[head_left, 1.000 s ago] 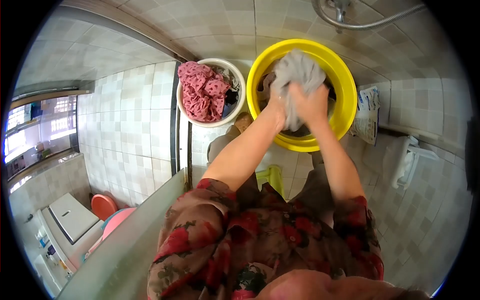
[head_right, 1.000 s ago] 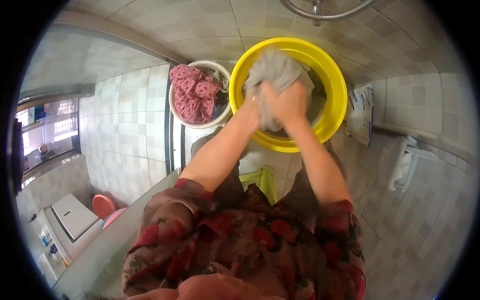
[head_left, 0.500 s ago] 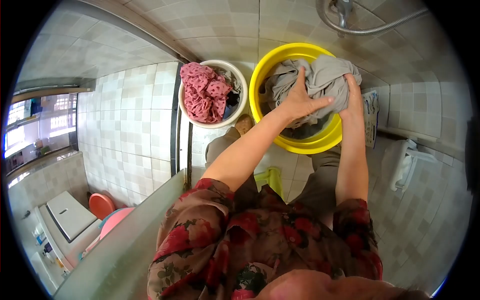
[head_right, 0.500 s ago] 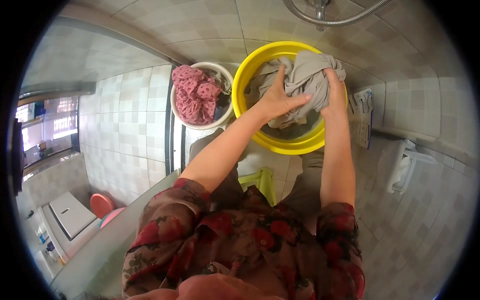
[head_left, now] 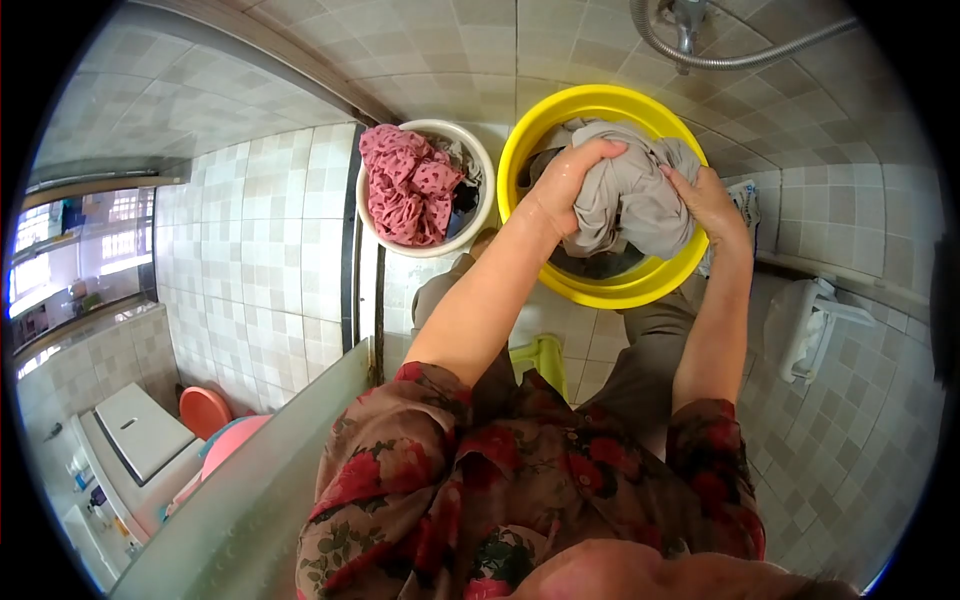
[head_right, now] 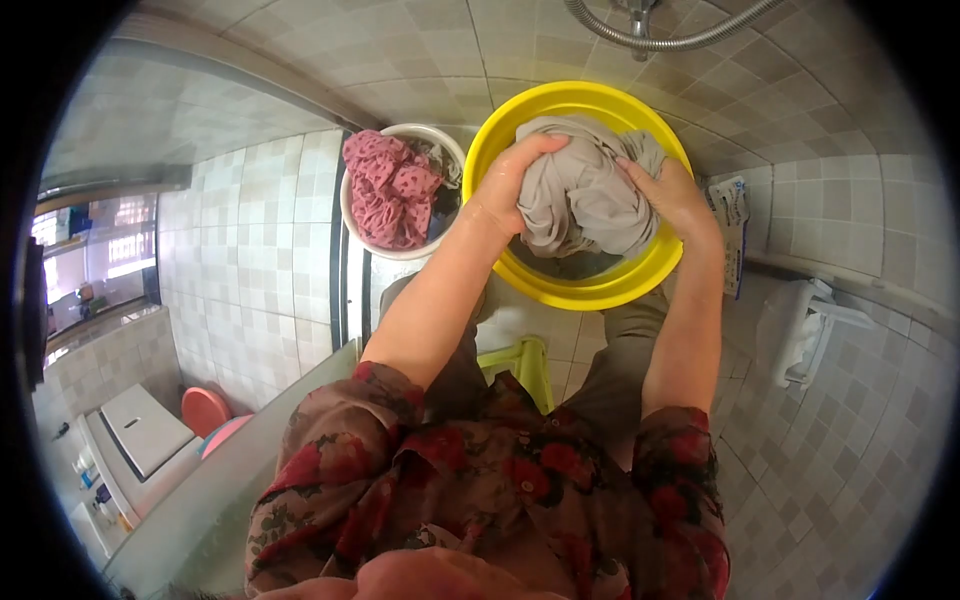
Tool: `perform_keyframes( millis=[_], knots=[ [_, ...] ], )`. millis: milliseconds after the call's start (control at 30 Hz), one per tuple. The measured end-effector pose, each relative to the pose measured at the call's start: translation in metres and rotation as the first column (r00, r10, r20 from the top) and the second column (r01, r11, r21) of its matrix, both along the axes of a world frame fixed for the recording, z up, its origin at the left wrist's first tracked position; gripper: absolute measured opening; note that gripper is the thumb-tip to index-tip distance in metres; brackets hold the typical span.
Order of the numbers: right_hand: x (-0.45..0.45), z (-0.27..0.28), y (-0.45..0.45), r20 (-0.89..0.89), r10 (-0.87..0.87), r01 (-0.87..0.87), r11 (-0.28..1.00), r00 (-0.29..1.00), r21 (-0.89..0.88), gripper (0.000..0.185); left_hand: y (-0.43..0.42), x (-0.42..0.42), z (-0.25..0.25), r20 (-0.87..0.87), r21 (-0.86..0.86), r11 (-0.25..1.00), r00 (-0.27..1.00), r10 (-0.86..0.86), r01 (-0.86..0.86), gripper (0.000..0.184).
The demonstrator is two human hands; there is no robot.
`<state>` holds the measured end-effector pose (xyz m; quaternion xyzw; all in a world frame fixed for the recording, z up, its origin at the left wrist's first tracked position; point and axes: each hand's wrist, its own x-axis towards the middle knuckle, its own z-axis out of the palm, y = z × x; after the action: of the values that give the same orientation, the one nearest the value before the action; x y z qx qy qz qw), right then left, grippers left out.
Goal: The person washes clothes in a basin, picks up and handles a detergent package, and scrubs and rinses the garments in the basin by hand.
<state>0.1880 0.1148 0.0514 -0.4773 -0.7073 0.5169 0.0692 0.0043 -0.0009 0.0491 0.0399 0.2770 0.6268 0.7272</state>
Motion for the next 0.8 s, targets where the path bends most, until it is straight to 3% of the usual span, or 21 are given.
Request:
perform_keyframes(
  millis=[133, 233, 300, 333, 400, 433, 500, 633, 733, 800],
  knots=[
    [-0.004, 0.011, -0.006, 0.202, 0.042, -0.059, 0.995, 0.978, 0.079, 0.049, -0.008, -0.001, 0.007, 0.127, 0.011, 0.994, 0.987, 0.103, -0.105, 0.038],
    [0.005, -0.014, 0.0, 0.045, -0.021, 0.023, 0.998, 0.999, -0.056, 0.054, -0.007, 0.0, 0.012, 0.221, 0.082, 0.979, 0.961, 0.167, -0.189, 0.038],
    [0.001, -0.012, -0.017, -0.381, -0.329, 0.259, 0.939, 0.864, -0.224, 0.057, -0.005, -0.001, 0.013, 0.265, 0.115, 0.964, 0.943, 0.203, -0.24, 0.039],
    [0.0, -0.01, -0.019, -0.379, -0.329, 0.259, 0.94, 0.865, -0.224, 0.057, -0.003, -0.003, 0.012, 0.27, 0.132, 0.958, 0.939, 0.213, -0.255, 0.04],
    [-0.002, -0.008, -0.021, -0.53, -0.071, 0.128, 0.989, 0.845, 0.072, 0.058, -0.001, -0.006, 0.01, 0.276, 0.145, 0.951, 0.934, 0.227, -0.274, 0.041],
    [-0.001, -0.008, -0.021, -0.529, -0.07, 0.126, 0.989, 0.846, 0.071, 0.058, 0.0, -0.005, 0.009, 0.268, 0.127, 0.95, 0.932, 0.245, -0.286, 0.044],
    [0.0, -0.006, -0.019, -0.403, 0.136, -0.109, 0.99, 0.905, 0.089, 0.06, 0.002, -0.007, 0.007, 0.257, 0.11, 0.949, 0.931, 0.26, -0.296, 0.046],
    [-0.01, 0.008, -0.018, -0.306, 0.176, -0.156, 0.984, 0.935, 0.089, 0.065, 0.001, -0.012, 0.005, 0.157, 0.137, 0.958, 0.96, 0.231, -0.253, 0.042],
    [0.004, 0.009, -0.005, -0.166, 0.094, -0.087, 0.995, 0.982, 0.051, 0.063, 0.003, -0.013, 0.004, 0.028, 0.11, 0.958, 0.964, 0.265, -0.267, 0.038],
    [0.018, -0.004, 0.0, -0.228, -0.29, 0.311, 0.949, 0.929, 0.058, 0.056, 0.007, -0.013, 0.002, -0.045, 0.107, 0.955, 0.958, 0.282, -0.277, 0.036]
  ],
)
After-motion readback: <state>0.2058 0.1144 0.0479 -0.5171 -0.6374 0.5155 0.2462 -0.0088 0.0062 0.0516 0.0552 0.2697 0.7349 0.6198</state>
